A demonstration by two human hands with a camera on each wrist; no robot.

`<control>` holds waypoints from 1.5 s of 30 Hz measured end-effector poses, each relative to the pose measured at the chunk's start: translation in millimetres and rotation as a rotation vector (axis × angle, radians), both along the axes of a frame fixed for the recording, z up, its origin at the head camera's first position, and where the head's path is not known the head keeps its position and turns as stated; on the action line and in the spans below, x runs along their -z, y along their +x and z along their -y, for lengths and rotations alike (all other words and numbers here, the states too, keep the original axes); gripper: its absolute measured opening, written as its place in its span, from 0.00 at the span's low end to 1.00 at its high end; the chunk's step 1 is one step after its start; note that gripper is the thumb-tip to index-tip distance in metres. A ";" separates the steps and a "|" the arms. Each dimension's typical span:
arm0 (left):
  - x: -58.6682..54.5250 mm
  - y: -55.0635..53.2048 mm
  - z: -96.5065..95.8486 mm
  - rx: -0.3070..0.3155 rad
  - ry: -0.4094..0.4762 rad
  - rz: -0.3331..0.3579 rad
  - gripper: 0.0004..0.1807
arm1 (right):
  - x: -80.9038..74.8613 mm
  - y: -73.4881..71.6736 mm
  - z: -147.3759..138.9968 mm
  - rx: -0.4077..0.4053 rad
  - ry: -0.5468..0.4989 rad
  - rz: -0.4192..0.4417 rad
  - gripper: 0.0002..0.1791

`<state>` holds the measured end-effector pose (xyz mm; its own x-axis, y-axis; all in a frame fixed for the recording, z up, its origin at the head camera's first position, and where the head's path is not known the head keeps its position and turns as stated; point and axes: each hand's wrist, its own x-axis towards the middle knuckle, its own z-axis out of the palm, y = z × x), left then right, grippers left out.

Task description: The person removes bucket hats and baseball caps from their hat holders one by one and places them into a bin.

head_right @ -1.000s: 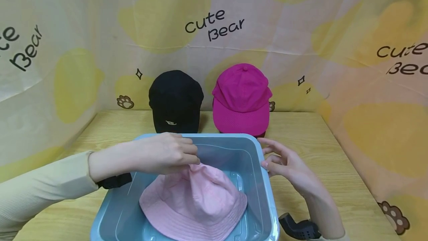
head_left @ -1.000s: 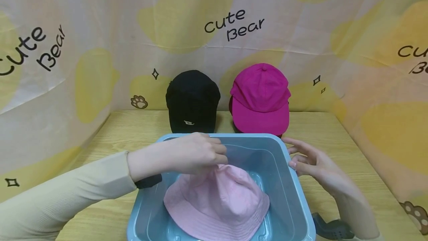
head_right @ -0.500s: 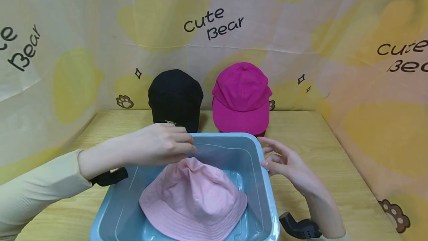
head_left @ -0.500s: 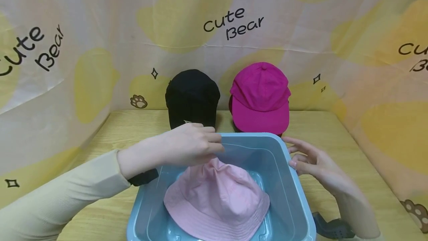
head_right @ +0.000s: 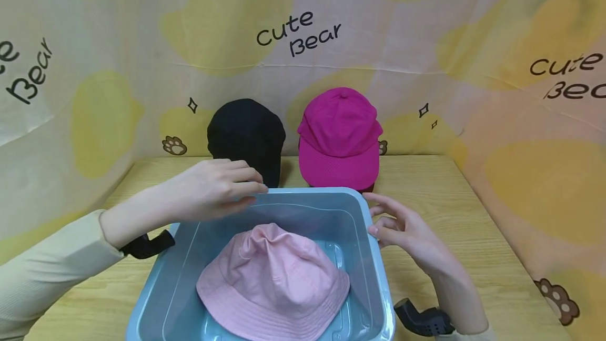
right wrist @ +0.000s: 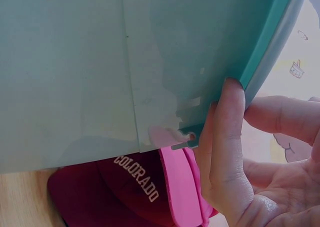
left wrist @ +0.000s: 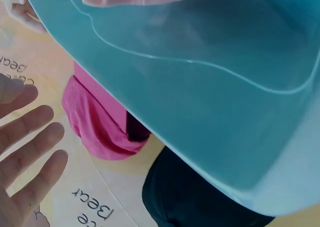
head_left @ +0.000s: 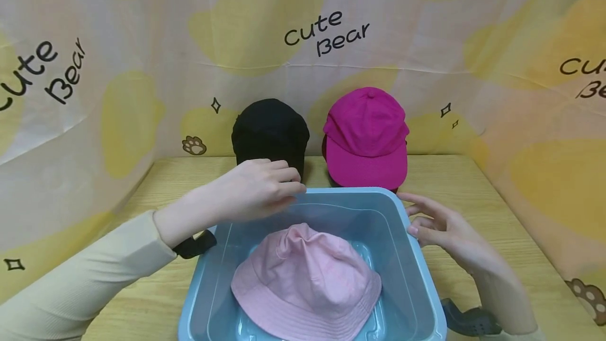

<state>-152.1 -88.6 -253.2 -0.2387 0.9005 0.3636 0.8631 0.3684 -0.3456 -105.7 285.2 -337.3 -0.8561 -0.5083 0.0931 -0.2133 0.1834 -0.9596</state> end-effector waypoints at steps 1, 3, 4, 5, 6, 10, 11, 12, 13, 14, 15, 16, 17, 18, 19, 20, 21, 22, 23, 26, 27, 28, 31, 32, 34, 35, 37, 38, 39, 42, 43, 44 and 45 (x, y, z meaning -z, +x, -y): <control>-0.5 -1.4 1.1 -0.006 0.006 -0.005 0.08 | 0.2 -0.3 -0.1 0.001 -0.002 0.003 0.31; -1.2 -3.8 2.6 -0.012 0.026 -0.011 0.08 | 0.6 -0.9 -0.3 -0.002 -0.006 0.005 0.31; -1.4 -5.0 3.3 -0.015 0.033 -0.014 0.08 | 0.6 -1.2 -0.4 -0.002 -0.007 0.007 0.31; -1.6 -6.1 4.1 -0.018 0.042 -0.012 0.09 | 0.7 -1.3 -0.4 -0.002 -0.008 0.008 0.31; -1.7 -6.8 4.9 -0.020 0.053 -0.010 0.09 | 0.6 -1.4 -0.4 -0.002 -0.006 0.007 0.31; -1.9 -10.5 9.2 -0.040 0.087 -0.002 0.10 | 0.2 -0.9 0.3 0.002 0.001 0.006 0.31; -2.0 -11.3 10.3 -0.045 0.095 0.002 0.10 | 0.0 -0.8 0.5 0.004 0.003 0.005 0.31; -2.2 -12.3 11.4 -0.049 0.103 0.004 0.10 | -0.1 -0.7 0.8 0.004 0.005 0.003 0.31; -2.2 -13.6 12.5 -0.055 0.108 0.007 0.10 | -0.2 -0.6 1.0 0.003 0.005 0.002 0.31; -2.3 -14.8 13.6 -0.059 0.113 0.010 0.10 | -0.2 -0.6 1.2 0.000 0.004 0.001 0.31; -2.4 -16.2 14.6 -0.061 0.118 0.013 0.10 | -0.3 -0.5 1.3 -0.002 0.003 0.001 0.31; -2.6 -17.7 15.5 -0.063 0.124 0.016 0.10 | -0.4 -0.5 1.3 -0.004 0.002 0.000 0.31; -3.0 -19.1 16.5 -0.064 0.130 0.020 0.10 | -0.5 -0.5 1.2 -0.006 0.000 0.001 0.31; -3.2 -20.8 17.6 -0.065 0.137 0.022 0.10 | -0.4 -0.5 1.1 -0.007 -0.001 0.001 0.31; -3.5 -22.6 18.8 -0.066 0.144 0.026 0.10 | -0.3 -0.6 1.0 -0.008 -0.002 0.001 0.31; -3.7 -24.4 20.1 -0.067 0.151 0.028 0.11 | -0.2 -0.6 1.0 -0.010 -0.004 0.001 0.31; -3.9 -26.4 21.5 -0.070 0.158 0.030 0.11 | -0.2 -0.7 1.1 -0.009 -0.006 0.001 0.31; -4.1 -28.4 23.0 -0.073 0.165 0.031 0.11 | 0.0 -0.8 1.1 -0.009 -0.008 0.002 0.31; -4.1 -30.4 24.6 -0.078 0.172 0.030 0.11 | 0.2 -0.9 1.2 -0.009 -0.011 0.003 0.31; -3.7 -36.0 29.5 -0.096 0.188 0.033 0.11 | 0.7 -1.4 1.6 -0.016 -0.020 -0.001 0.31; -3.4 -37.8 31.1 -0.103 0.191 0.037 0.11 | 0.8 -1.3 1.7 -0.014 -0.021 0.001 0.31; -3.0 -39.4 32.6 -0.112 0.195 0.042 0.11 | 0.9 -1.3 1.7 -0.013 -0.022 0.003 0.31; -1.3 -44.0 36.6 -0.139 0.203 0.066 0.11 | 0.8 -0.9 1.4 -0.008 -0.017 0.004 0.31; -0.8 -45.6 37.6 -0.146 0.207 0.076 0.11 | 0.9 -0.8 1.2 -0.005 -0.015 0.006 0.31; 0.5 -48.7 39.7 -0.158 0.215 0.093 0.11 | 0.9 -0.3 0.9 0.002 -0.007 0.008 0.31; 1.0 -50.1 40.7 -0.162 0.219 0.097 0.11 | 1.1 -0.2 0.7 0.002 -0.005 0.007 0.31; 1.7 -53.2 42.5 -0.172 0.223 0.099 0.11 | 1.4 0.1 0.5 -0.001 -0.004 0.005 0.31; 2.4 -54.8 43.5 -0.174 0.225 0.099 0.11 | 1.5 0.2 0.5 -0.001 -0.004 0.005 0.31; 3.2 -56.6 44.5 -0.179 0.228 0.099 0.11 | 1.6 0.3 0.6 0.001 -0.003 0.007 0.31; 4.8 -61.4 47.4 -0.196 0.237 0.098 0.11 | 1.6 0.0 1.2 0.005 -0.003 0.012 0.31; 5.3 -62.9 48.5 -0.203 0.241 0.100 0.11 | 1.5 -0.2 1.5 0.008 -0.003 0.012 0.31; 6.0 -64.6 49.8 -0.211 0.245 0.102 0.11 | 1.5 -0.5 1.7 0.007 -0.002 0.013 0.31; 6.7 -66.4 50.9 -0.220 0.249 0.107 0.11 | 1.6 -0.8 2.0 0.008 0.000 0.013 0.31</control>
